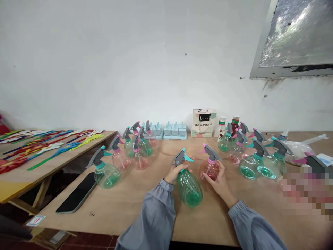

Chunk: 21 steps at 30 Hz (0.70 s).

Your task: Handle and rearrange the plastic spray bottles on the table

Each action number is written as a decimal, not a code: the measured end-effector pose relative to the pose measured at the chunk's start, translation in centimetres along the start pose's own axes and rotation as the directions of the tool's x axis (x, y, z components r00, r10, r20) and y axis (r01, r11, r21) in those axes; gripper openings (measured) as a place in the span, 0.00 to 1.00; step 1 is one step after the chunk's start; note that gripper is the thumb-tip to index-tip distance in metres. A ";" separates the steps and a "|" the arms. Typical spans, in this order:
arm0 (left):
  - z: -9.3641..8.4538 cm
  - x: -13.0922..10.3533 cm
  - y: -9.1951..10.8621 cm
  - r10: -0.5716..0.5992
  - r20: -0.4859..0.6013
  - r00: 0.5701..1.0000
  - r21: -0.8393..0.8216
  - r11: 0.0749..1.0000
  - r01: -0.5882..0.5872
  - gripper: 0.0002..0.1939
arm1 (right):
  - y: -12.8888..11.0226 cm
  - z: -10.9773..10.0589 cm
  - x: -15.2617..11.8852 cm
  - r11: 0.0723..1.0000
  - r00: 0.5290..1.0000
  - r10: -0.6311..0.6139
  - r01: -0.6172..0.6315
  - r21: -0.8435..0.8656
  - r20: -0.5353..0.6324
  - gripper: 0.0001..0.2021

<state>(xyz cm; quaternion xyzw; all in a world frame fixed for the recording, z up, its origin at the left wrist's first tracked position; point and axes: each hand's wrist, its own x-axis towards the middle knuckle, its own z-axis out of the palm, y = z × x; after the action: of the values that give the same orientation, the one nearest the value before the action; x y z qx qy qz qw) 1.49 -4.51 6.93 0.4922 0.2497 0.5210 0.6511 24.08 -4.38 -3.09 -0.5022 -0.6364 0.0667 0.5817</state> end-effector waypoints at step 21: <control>-12.0 -7.2 8.5 0.674 -0.461 0.578 0.820 0.572 -0.012 0.14 | -0.3 0.0 0.1 1.000 1.000 -0.005 0.005 0.011 -0.015 0.44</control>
<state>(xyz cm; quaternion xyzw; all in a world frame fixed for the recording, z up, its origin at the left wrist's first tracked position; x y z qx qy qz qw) -14.66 -6.86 8.49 0.4976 0.5663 0.6497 0.0981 23.93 -4.46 -2.81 -0.4979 -0.6330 0.0652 0.5892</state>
